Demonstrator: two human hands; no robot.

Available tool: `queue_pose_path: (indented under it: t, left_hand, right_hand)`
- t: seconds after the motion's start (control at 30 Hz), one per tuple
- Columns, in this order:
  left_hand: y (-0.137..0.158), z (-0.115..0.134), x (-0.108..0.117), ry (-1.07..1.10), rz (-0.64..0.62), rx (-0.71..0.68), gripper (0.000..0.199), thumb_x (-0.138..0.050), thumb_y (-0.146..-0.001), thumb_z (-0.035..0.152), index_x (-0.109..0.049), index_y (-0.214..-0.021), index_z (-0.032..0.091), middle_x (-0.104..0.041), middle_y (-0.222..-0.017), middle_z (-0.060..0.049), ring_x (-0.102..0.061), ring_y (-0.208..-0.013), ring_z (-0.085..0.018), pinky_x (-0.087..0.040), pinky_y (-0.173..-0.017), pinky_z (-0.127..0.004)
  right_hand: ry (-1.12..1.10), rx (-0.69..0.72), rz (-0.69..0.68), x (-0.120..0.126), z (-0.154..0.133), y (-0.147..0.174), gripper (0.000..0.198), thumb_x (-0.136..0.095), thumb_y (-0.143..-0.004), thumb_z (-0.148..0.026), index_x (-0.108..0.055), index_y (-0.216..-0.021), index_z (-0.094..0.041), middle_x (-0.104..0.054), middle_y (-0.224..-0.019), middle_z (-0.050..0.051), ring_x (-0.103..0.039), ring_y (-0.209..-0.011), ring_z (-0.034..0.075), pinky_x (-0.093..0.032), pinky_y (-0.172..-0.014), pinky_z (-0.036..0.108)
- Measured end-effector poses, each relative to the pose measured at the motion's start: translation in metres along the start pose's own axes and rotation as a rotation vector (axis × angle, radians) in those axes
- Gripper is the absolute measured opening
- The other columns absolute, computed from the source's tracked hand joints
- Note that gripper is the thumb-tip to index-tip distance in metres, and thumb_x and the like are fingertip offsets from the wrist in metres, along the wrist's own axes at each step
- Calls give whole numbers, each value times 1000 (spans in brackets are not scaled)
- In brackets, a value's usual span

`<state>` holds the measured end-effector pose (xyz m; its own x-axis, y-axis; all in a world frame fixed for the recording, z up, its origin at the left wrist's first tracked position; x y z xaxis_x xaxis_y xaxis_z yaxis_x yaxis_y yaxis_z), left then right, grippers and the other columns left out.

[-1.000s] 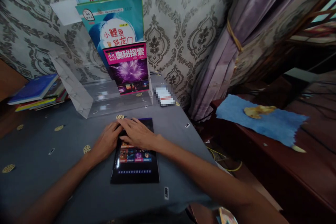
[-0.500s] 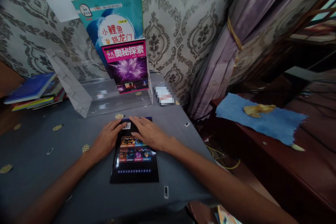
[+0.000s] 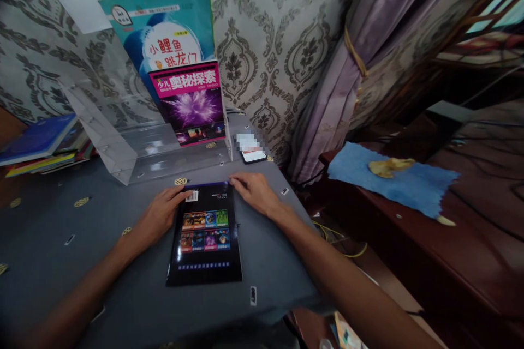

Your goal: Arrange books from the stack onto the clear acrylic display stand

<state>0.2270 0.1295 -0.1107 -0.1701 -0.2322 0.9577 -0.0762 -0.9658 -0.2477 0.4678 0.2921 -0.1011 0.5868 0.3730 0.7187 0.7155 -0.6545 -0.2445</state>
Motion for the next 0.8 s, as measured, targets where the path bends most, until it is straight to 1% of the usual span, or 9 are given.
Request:
queue_pose_path:
  t: [0.1,0.17,0.23,0.33,0.43,0.6,0.8]
  left_hand:
    - [-9,8,8,-81,-25,-3,44,-39,-91,4,-62,-124,21,-63,-132,-11,-57,-123,-29,-49,-100,-51]
    - [-18,18,10,-93,-28,-43,42,-39,-91,3,-63,-122,20,-62,-133,-11,-55,-125,-29,-46,-103,-52]
    - [-28,30,9,-46,-49,-117,43,-39,-90,3,-61,-123,20,-61,-135,-11,-53,-127,-28,-43,-107,-52]
    - [-44,47,2,45,-116,-238,40,-41,-91,5,-58,-124,20,-59,-139,-9,-52,-130,-25,-43,-109,-49]
    - [-59,59,-6,83,-149,-305,37,-40,-90,4,-56,-121,18,-59,-138,-10,-51,-131,-25,-43,-109,-47]
    - [-68,62,-15,185,-95,-304,35,-35,-90,1,-58,-111,18,-65,-128,-9,-55,-125,-24,-45,-107,-45]
    - [-66,60,-18,234,-77,-288,35,-37,-87,-1,-57,-108,17,-63,-132,-11,-54,-126,-24,-45,-107,-45]
  right_hand:
    - [0,2,6,-1,0,0,29,-49,-97,-29,-74,-108,-20,-78,-105,8,-73,-95,26,-53,-86,37]
    - [2,-6,3,-1,0,0,30,-49,-96,-29,-74,-110,-19,-78,-104,8,-73,-92,26,-54,-84,38]
    - [-4,-4,7,-1,1,0,31,-49,-96,-29,-74,-110,-19,-78,-103,9,-72,-92,26,-54,-84,38]
    - [-18,10,24,-2,2,0,30,-49,-96,-29,-74,-110,-19,-78,-106,9,-72,-95,25,-53,-87,36]
    - [-16,13,35,-3,4,0,30,-50,-96,-28,-74,-112,-19,-78,-106,8,-72,-94,24,-53,-86,35]
    - [-29,31,55,-5,7,0,31,-49,-96,-27,-73,-113,-19,-77,-109,8,-71,-98,23,-53,-88,35]
    - [-19,36,67,-6,8,1,30,-49,-96,-25,-73,-113,-20,-77,-108,8,-71,-98,24,-54,-89,38]
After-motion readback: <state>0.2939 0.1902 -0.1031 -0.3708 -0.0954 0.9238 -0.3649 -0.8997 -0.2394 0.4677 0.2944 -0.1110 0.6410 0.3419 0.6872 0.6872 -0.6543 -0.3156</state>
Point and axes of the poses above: each hand's wrist, its own y-axis away from the middle knuckle, its own x-axis out of the back of the hand, z = x × y, the point moved 1 cm from there along -y, towards the middle knuckle
